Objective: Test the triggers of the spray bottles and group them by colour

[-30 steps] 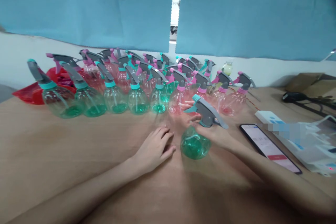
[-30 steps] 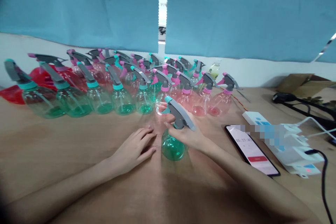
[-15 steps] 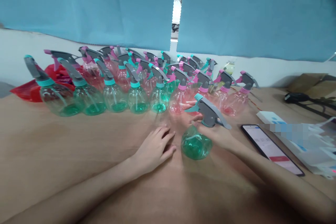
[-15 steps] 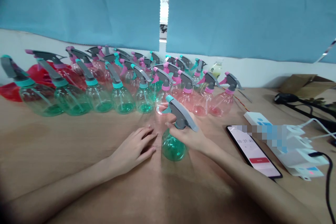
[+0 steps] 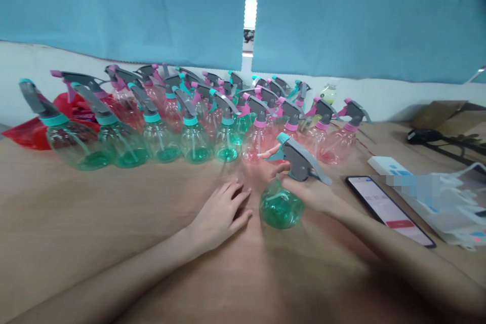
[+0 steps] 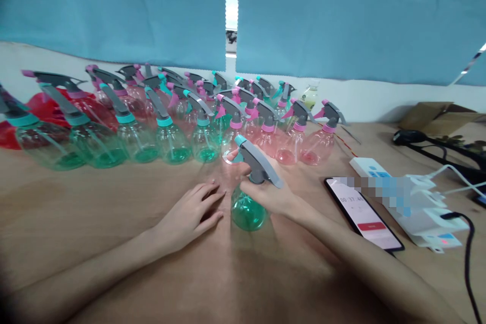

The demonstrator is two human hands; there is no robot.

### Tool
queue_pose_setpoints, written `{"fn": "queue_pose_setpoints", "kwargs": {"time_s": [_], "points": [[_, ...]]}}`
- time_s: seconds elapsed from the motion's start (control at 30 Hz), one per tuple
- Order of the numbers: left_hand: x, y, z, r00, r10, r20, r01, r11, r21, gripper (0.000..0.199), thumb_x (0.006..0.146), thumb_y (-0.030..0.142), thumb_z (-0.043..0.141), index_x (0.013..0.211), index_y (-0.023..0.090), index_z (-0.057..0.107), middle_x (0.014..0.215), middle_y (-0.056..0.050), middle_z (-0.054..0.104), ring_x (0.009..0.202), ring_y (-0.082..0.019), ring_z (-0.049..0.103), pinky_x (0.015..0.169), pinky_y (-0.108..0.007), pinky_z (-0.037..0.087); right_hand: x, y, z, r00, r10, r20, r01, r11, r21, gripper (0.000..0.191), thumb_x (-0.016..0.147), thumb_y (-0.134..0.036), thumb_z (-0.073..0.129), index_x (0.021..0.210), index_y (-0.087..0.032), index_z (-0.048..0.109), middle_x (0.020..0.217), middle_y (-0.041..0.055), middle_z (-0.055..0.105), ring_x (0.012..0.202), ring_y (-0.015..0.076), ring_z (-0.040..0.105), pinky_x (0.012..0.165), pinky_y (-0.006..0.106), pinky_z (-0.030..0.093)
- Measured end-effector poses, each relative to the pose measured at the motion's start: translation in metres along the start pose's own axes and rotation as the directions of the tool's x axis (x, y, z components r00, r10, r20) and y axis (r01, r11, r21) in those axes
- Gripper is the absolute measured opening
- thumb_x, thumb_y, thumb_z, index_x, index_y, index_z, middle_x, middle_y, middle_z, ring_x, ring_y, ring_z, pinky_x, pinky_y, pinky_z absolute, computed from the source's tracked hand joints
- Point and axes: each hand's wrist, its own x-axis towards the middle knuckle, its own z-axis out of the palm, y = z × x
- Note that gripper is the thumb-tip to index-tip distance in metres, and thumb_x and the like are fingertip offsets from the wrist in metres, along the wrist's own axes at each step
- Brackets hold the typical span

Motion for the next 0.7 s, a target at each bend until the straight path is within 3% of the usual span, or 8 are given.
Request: {"fn": "queue_pose_setpoints", "kwargs": {"time_s": [0.2, 0.4, 0.53, 0.7], "points": [[0.0001, -0.0011, 0.0009, 1.0, 0.008, -0.013, -0.009, 1.0, -0.01, 0.038, 0.095, 0.034, 0.05, 0.128, 0.014, 0.055, 0.13, -0.015, 0.055, 0.127, -0.031, 0.045, 0.102, -0.047, 0.042, -0.0006, 0.0021, 0.0014, 0.999, 0.051, -0.013, -0.051, 0.998, 0.048, 0.031, 0.065, -0.014, 0.05, 0.094, -0.023, 0.057, 0.098, 0.0016, 0.068, 0.069, 0.0149, 0.064, 0.063, 0.029, 0.052], [0.0008, -0.001, 0.0009, 1.0, 0.009, -0.028, -0.009, 1.0, -0.02, 0.037, 0.095, 0.034, 0.049, 0.126, 0.015, 0.056, 0.129, -0.015, 0.056, 0.126, -0.03, 0.046, 0.101, -0.047, 0.042, 0.0, 0.0036, 0.0004, 0.997, 0.074, -0.032, -0.073, 0.997, 0.031, 0.015, 0.066, -0.019, 0.053, 0.08, -0.024, 0.055, 0.067, -0.0019, 0.062, 0.064, 0.0179, 0.063, 0.064, 0.033, 0.052], [0.0008, -0.0003, -0.0001, 0.999, 0.013, -0.029, -0.013, 1.0, -0.02, 0.037, 0.095, 0.034, 0.048, 0.126, 0.015, 0.056, 0.129, -0.014, 0.056, 0.126, -0.03, 0.046, 0.101, -0.048, 0.043, -0.0005, 0.0019, -0.0009, 0.999, 0.038, -0.024, -0.039, 0.999, -0.011, 0.013, 0.068, -0.019, 0.053, 0.079, -0.024, 0.056, 0.07, -0.002, 0.062, 0.058, 0.015, 0.057, 0.062, 0.032, 0.05], [0.0011, 0.0, -0.0003, 1.0, 0.01, -0.019, -0.01, 1.0, -0.017, 0.037, 0.095, 0.033, 0.049, 0.126, 0.013, 0.056, 0.128, -0.015, 0.056, 0.126, -0.03, 0.046, 0.102, -0.047, 0.042, -0.0013, -0.0019, -0.0016, 1.0, 0.008, -0.018, -0.008, 1.0, -0.005, 0.012, 0.067, -0.019, 0.052, 0.077, -0.025, 0.055, 0.079, -0.0009, 0.063, 0.063, 0.0158, 0.059, 0.06, 0.031, 0.049]]}}
